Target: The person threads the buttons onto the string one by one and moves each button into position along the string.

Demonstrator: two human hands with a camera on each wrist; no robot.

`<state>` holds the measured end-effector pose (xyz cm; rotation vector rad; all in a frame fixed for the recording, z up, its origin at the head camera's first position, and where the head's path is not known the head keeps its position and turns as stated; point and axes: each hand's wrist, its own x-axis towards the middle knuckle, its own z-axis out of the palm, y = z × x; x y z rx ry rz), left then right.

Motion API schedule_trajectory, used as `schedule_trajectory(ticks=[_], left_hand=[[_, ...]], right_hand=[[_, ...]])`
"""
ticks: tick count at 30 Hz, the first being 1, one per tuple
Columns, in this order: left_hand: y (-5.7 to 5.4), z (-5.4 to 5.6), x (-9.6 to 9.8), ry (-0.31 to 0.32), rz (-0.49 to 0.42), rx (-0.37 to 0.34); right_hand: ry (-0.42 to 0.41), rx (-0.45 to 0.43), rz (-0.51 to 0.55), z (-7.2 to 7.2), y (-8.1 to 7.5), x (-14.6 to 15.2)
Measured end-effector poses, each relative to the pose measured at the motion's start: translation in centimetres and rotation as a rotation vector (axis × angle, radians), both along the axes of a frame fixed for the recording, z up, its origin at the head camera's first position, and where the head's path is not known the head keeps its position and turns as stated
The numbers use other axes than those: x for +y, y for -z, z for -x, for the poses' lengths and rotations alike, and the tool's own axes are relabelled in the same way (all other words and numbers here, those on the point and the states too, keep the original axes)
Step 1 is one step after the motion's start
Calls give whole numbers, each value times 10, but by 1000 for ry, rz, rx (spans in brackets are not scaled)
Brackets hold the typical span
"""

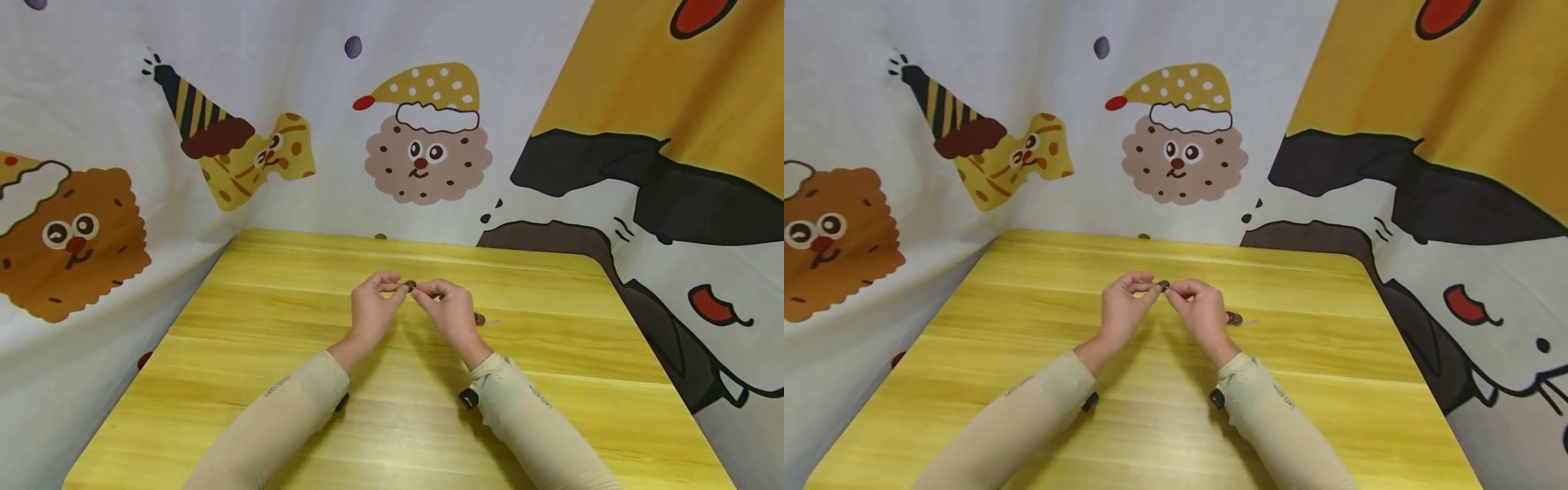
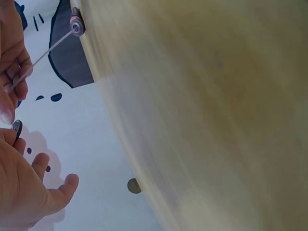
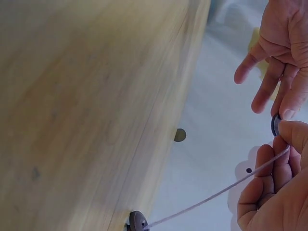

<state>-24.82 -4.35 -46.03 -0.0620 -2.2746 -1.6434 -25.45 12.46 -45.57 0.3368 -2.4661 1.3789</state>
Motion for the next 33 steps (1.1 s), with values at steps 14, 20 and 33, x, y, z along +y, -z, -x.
schedule_trajectory(ticks=[14, 20, 33], left_hand=[[3, -2, 2, -10, 98, 79], [4, -2, 1, -5, 111, 88], [5, -1, 2, 5, 136, 120]], right_hand=[[11, -2, 8, 2, 3, -2], [18, 7, 22, 1, 3, -3], [11, 13, 11, 0, 3, -3]])
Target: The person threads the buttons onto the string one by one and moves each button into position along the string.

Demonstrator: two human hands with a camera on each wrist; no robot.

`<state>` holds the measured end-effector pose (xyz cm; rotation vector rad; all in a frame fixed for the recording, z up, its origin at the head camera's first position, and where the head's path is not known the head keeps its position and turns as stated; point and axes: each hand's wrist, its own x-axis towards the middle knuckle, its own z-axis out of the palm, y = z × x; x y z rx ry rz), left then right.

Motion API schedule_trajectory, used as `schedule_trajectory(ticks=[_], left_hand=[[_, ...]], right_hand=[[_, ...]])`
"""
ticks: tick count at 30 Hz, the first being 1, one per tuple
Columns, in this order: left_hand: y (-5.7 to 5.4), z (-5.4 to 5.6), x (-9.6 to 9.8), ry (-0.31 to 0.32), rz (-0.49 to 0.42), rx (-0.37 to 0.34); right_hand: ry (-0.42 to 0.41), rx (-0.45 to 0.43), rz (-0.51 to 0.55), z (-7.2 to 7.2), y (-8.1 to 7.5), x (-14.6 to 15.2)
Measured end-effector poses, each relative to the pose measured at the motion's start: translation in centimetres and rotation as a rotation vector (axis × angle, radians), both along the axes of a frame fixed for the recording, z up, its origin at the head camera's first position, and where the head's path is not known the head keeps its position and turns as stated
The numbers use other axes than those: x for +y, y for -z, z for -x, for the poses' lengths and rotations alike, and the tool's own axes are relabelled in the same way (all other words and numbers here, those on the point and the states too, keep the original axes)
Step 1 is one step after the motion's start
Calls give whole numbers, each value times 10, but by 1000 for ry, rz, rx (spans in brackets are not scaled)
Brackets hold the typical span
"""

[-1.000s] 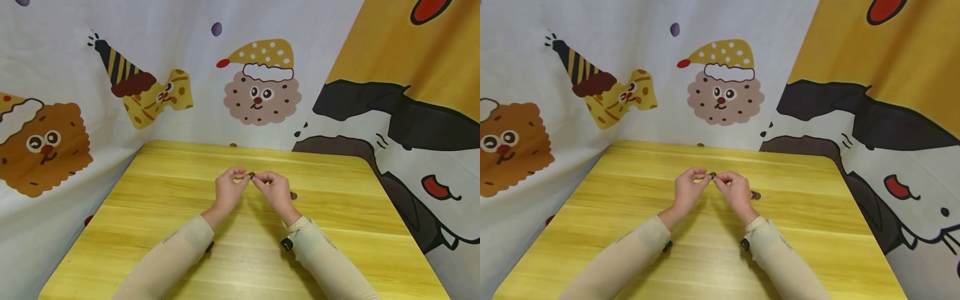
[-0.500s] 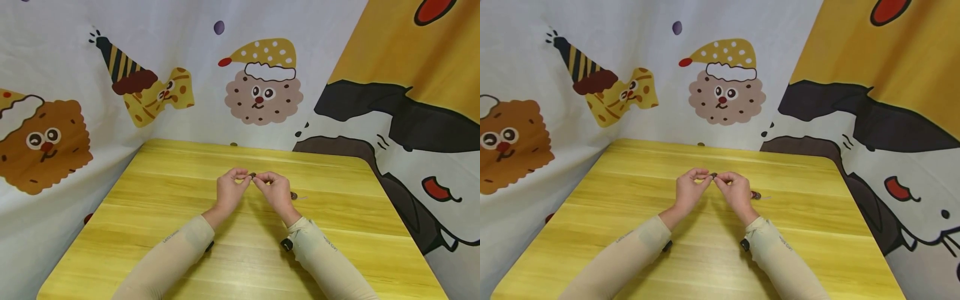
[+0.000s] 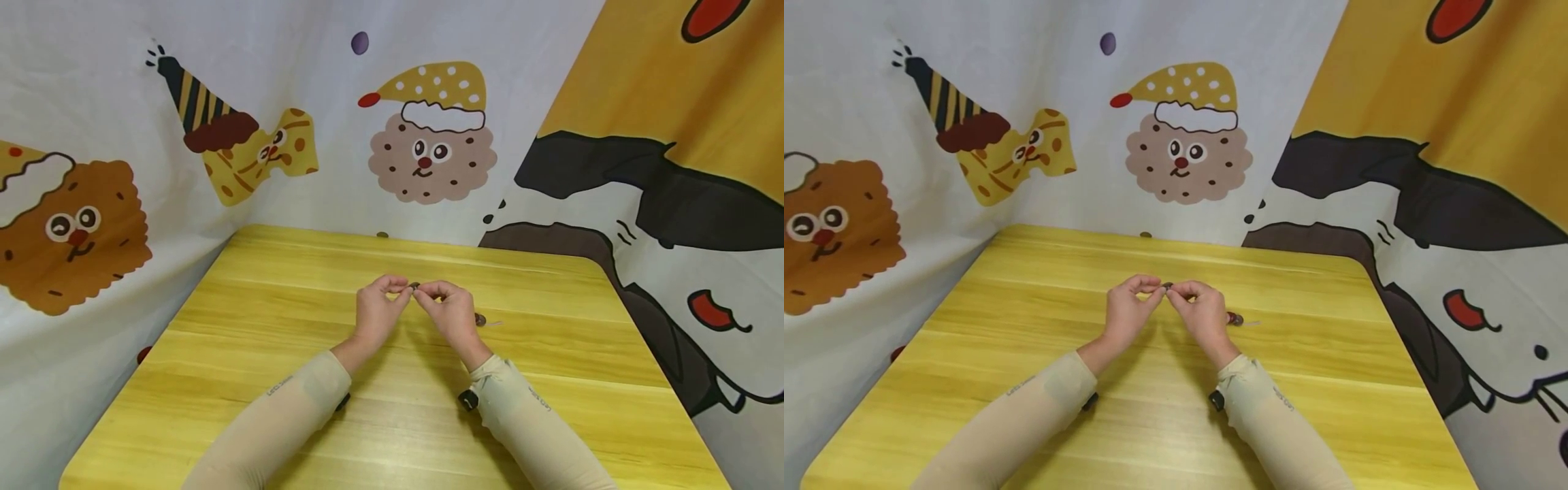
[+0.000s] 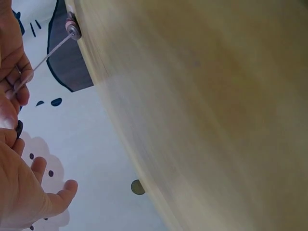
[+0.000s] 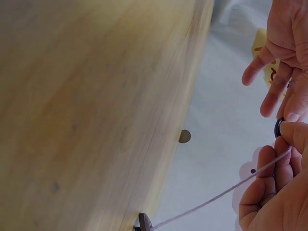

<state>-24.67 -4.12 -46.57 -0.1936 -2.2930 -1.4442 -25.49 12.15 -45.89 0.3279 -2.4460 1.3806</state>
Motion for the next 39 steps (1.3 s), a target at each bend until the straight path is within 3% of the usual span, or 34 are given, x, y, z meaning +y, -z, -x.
schedule_trajectory(ticks=[8, 11, 14, 20, 26, 34, 39], left_hand=[[-2, -1, -1, 48, 52, 8], [-2, -1, -2, 75, 62, -22], [-4, 0, -4, 120, -12, -122], [-13, 6, -13, 201, -238, -379], [-17, 12, -20, 248, -255, -502], [-19, 10, -19, 263, -241, -504], [-18, 9, -15, 224, -270, -491]], right_hand=[[0, 3, -12, 3, 1, 2], [-8, -18, -33, 4, 2, 4], [-21, -13, -61, 5, 3, 6], [-86, 93, -143, 7, 5, 9], [-140, 146, -165, 7, 7, 9], [-149, 114, -174, 8, 9, 9], [-217, -24, -171, 8, 6, 9]])
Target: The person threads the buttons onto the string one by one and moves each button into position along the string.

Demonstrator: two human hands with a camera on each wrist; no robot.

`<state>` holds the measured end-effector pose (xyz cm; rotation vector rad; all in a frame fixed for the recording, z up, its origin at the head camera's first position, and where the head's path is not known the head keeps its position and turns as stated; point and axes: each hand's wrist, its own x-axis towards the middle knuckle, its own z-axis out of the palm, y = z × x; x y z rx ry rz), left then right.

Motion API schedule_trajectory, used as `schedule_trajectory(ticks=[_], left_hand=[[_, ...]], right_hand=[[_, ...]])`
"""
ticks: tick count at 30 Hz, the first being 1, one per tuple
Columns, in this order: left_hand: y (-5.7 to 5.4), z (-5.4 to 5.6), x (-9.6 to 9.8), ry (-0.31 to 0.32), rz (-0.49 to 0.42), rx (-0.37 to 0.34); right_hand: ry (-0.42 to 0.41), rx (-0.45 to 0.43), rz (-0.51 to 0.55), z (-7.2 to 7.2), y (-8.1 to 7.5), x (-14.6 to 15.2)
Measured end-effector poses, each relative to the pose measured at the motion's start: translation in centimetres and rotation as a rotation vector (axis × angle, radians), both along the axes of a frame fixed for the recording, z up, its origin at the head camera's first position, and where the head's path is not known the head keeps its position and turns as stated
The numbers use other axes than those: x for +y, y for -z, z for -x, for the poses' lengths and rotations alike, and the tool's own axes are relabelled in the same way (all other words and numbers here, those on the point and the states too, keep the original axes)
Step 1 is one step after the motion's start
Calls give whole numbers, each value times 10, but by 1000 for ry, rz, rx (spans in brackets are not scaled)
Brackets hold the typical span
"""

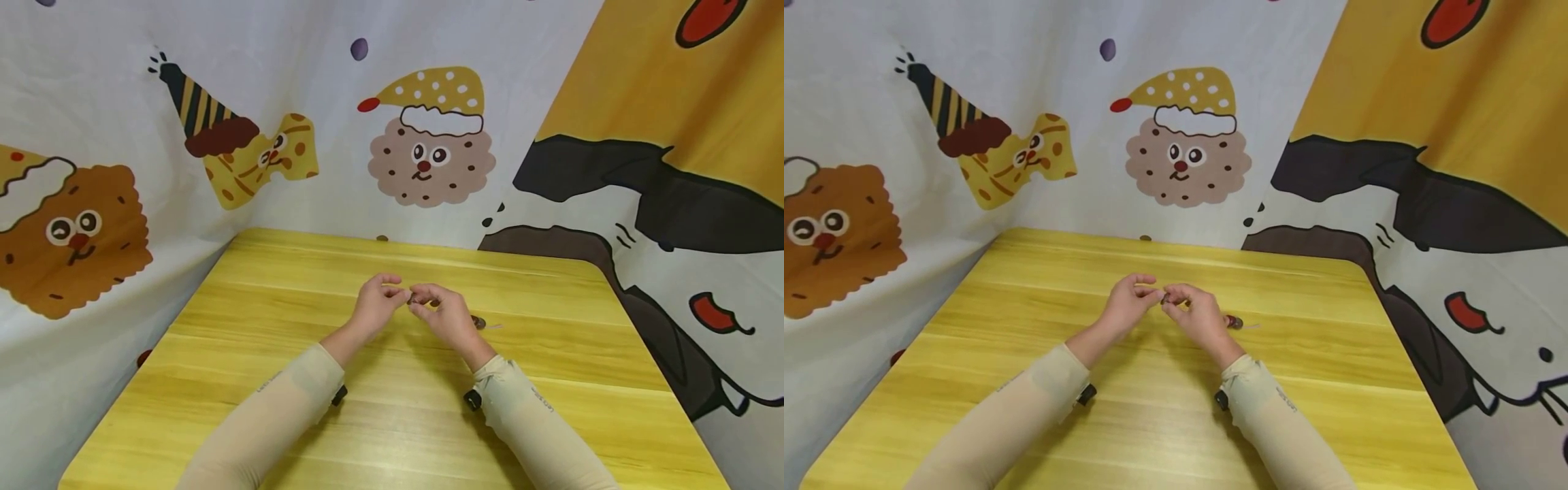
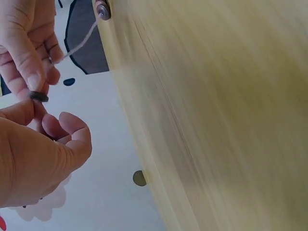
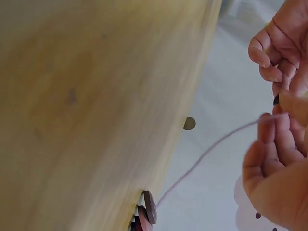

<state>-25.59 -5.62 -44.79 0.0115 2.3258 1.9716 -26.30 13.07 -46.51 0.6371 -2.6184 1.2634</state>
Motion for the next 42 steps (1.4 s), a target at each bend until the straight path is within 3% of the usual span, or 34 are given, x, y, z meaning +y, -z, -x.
schedule_trajectory(ticks=[3, 10, 17, 24, 30, 36, 42], left_hand=[[-1, -1, 2, -14, -8, -4], [-2, -4, 4, -2, -7, 28], [-5, -3, 2, -19, -10, 31], [-10, -6, 4, 10, -34, 39], [-12, -9, 7, 22, -44, 36], [-10, -7, -1, -28, -25, 35], [-1, -4, -20, -71, 10, 35]], right_hand=[[-25, -47, -40, 0, 1, 0], [41, 27, -128, -2, 1, 0], [64, -7, -225, 1, 0, 15], [-58, -11, -167, -1, -6, 12], [-30, 49, -193, -4, -6, 9], [-8, 114, -329, 2, 5, 35], [17, 180, -491, 8, 16, 70]])
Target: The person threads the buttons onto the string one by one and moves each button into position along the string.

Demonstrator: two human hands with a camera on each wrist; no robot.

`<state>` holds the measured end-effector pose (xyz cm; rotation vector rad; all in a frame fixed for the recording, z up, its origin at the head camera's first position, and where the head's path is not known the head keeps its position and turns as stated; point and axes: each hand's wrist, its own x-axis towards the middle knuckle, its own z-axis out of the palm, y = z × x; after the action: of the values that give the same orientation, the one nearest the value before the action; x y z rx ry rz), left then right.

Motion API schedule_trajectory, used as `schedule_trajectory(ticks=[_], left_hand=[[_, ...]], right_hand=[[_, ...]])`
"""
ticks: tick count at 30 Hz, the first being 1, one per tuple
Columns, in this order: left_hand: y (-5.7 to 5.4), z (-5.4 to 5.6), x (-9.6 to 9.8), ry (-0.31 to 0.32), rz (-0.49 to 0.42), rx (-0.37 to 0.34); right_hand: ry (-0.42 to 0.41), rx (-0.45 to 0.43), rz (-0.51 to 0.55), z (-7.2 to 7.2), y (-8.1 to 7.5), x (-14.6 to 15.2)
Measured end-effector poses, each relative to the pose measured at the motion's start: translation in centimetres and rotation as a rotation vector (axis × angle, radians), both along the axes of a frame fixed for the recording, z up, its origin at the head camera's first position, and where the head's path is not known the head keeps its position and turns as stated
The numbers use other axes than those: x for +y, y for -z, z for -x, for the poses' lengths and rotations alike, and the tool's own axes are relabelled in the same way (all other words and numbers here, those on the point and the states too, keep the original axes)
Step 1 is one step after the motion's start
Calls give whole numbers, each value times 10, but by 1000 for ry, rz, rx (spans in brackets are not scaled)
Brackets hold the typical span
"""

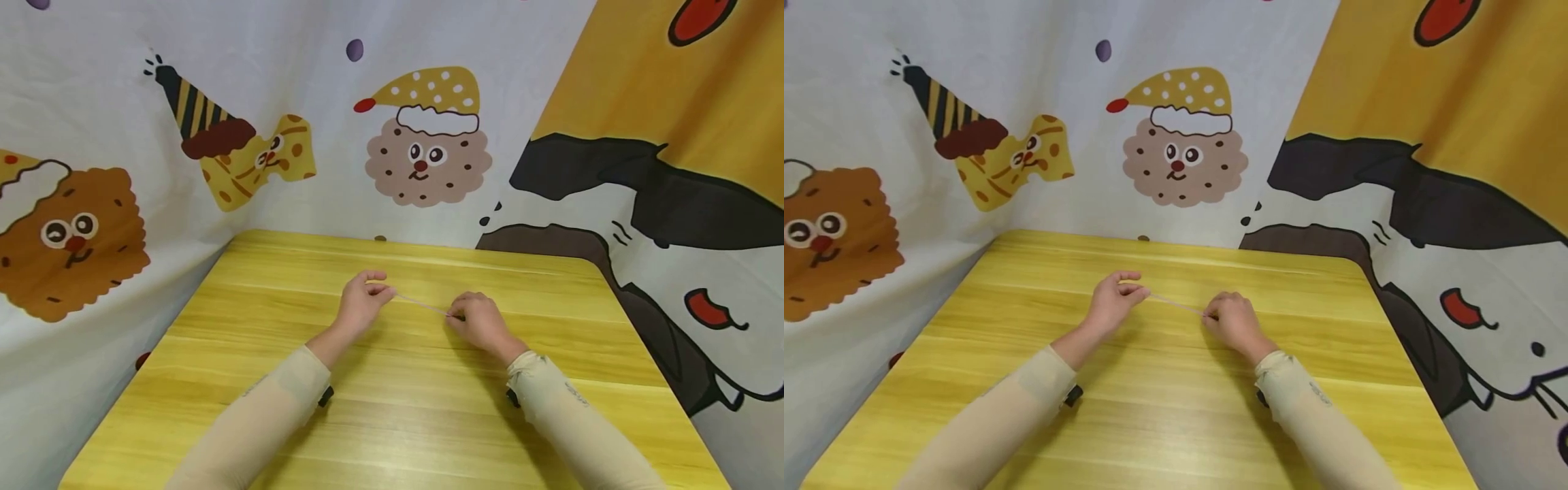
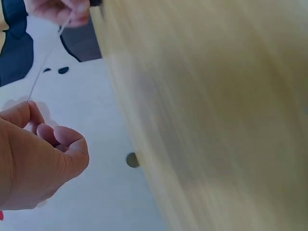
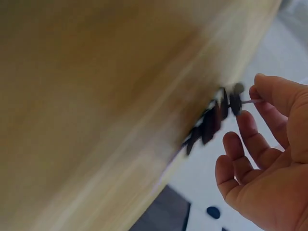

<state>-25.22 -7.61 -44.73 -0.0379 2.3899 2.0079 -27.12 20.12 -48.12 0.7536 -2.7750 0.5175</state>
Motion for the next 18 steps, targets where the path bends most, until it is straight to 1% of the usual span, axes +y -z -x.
schedule_trajectory(ticks=[3, 5, 8, 11, 12, 14, 16, 18], left_hand=[[6, 3, -10, -31, 22, -7], [9, 4, -15, -42, 50, -15], [14, 6, -21, -31, 118, -34], [20, 9, -29, -5, 203, -54], [22, 10, -33, -2, 228, -59], [25, 12, -42, -12, 271, -65], [25, 14, -54, -29, 301, -65], [26, 14, -70, -48, 350, -49]], right_hand=[[0, 15, -38, 4, 3, 11], [-8, 12, -47, 6, 3, 15], [-18, -61, -20, 7, 2, 19], [-15, -184, 50, 5, -1, 23], [-2, -223, 80, 4, -2, 26], [26, -274, 123, 3, -6, 34], [70, -310, 155, 1, -10, 46], [109, -328, 163, 0, -13, 60]])
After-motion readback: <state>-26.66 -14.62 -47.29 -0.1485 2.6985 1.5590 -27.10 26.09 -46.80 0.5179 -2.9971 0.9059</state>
